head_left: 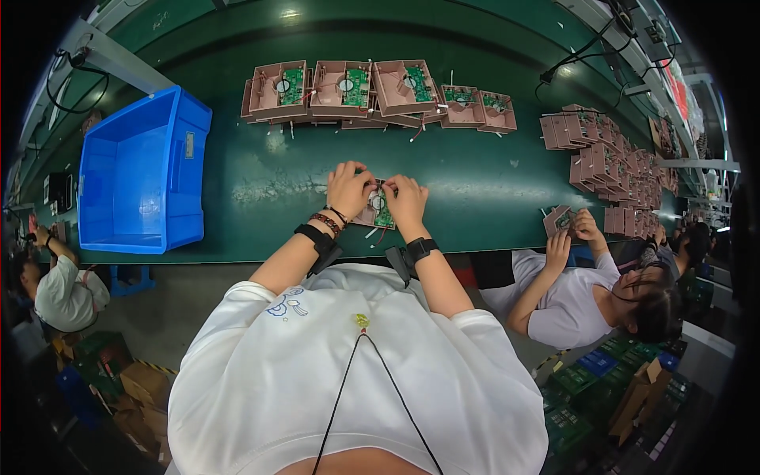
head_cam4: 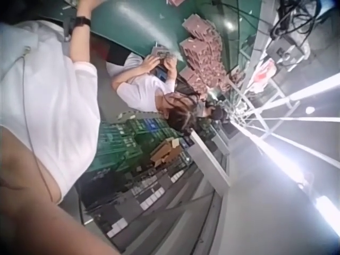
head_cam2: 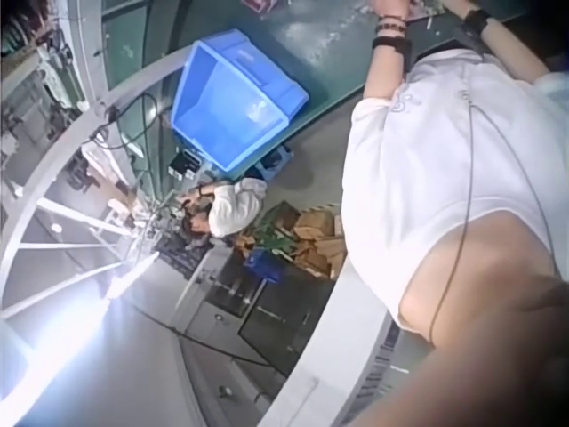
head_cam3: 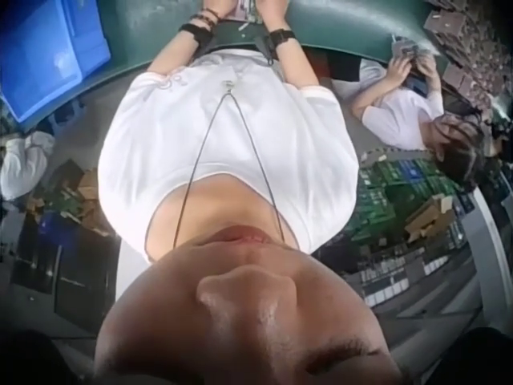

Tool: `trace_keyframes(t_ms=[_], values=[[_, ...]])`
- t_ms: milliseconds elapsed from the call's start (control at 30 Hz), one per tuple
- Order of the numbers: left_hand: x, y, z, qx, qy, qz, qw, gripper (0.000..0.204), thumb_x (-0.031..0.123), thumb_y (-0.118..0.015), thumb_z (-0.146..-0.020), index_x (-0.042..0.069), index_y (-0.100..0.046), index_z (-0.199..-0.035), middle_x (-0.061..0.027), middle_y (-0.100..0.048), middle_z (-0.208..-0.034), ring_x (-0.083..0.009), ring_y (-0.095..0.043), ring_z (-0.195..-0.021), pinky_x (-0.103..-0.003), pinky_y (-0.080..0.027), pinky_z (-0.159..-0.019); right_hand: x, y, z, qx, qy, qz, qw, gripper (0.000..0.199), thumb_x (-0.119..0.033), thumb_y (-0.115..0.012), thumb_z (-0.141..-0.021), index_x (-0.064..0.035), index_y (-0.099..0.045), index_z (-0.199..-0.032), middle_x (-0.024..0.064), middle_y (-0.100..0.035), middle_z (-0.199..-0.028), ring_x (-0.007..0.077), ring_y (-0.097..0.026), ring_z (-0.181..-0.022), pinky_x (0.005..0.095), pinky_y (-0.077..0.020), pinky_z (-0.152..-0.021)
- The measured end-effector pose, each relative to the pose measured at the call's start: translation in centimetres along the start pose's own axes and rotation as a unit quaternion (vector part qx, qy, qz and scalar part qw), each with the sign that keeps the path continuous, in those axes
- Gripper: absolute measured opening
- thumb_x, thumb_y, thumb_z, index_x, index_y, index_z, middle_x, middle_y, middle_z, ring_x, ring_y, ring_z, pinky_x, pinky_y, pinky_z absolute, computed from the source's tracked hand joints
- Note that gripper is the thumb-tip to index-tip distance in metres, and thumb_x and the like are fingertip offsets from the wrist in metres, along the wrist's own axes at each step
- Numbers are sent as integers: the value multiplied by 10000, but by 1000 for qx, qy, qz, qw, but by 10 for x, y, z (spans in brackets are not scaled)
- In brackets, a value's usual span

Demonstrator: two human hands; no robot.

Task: The person picks up a speaker and places it into a plastic housing, then connects the speaker wires to the circuit board. After repeating this process with several units, the person moves the assemblies aside and picks up a handheld tool.

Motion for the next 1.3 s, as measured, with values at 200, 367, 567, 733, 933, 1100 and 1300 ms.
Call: trace_keyframes(t_ms=[200, 367, 567, 733, 933, 1100, 1300], values=[[2, -1, -4, -15, 1, -21, 1000, 58, 151, -646, -692, 152, -643, -749, -18, -528, -988, -222, -462, -976, -395, -327, -796, -1, 2, -2, -24, -5, 27, 999, 78, -191, -657, -728, -132, -606, -729, -12, -611, -713, 198, -558, -760, 378, -311, -730], [3, -2, -5, -32, -7, -49, 998, 21, 159, -639, -676, 154, -619, -680, -2, -539, -1030, -220, -478, -985, -389, -334, -802, -6, 2, -2, -41, -16, 71, 996, 81, -189, -663, -714, -138, -607, -685, -16, -612, -688, 197, -559, -758, 389, -305, -718], [3, -6, -7, -48, -6, -44, 998, 81, 150, -637, -679, 144, -614, -757, -17, -545, -1043, -221, -486, -989, -391, -341, -799, -8, 3, -7, -71, -25, 97, 992, 78, -189, -657, -709, -135, -606, -735, -7, -607, -730, 207, -550, -767, 392, -304, -716], [9, 17, 11, 39, 37, 15, 998, 211, 143, -639, -689, 113, -586, -891, -72, -553, -1007, -268, -504, -983, -418, -391, -783, -25, 20, 11, -65, 92, 166, 980, 250, -172, -643, -699, -104, -556, -924, 81, -539, -960, 258, -502, -871, 411, -332, -718], [-50, 42, 59, 96, 108, 42, 989, 223, 102, -624, -725, 69, -545, -931, -148, -531, -977, -351, -514, -927, -418, -422, -784, -45, 14, 37, -121, 314, 35, 941, 281, -169, -584, -754, -169, -590, -1034, 111, -482, -1187, 307, -429, -1139, 466, -328, -941], [-56, 51, 78, 65, 162, 26, 984, 243, 109, -621, -735, 79, -529, -958, -145, -514, -960, -355, -502, -925, -424, -416, -776, -8, 15, 26, -110, 277, 111, 948, 261, -167, -582, -749, -185, -596, -1009, 77, -465, -1225, 318, -380, -1204, 473, -298, -989], [-49, 47, 75, 55, 155, 29, 986, 249, 129, -624, -735, 86, -525, -959, -145, -509, -947, -351, -500, -925, -429, -414, -766, 84, 77, -15, -87, 128, 334, 930, 226, -142, -557, -755, -147, -597, -977, 74, -426, -1286, 308, -338, -1241, 509, -221, -1031]])
Point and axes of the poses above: each hand's wrist, its own z-axis away from the middle knuckle, its own y-axis out of the back of the hand, x = y × z, the point moved 2 cm from there along -z, towards the middle knuckle
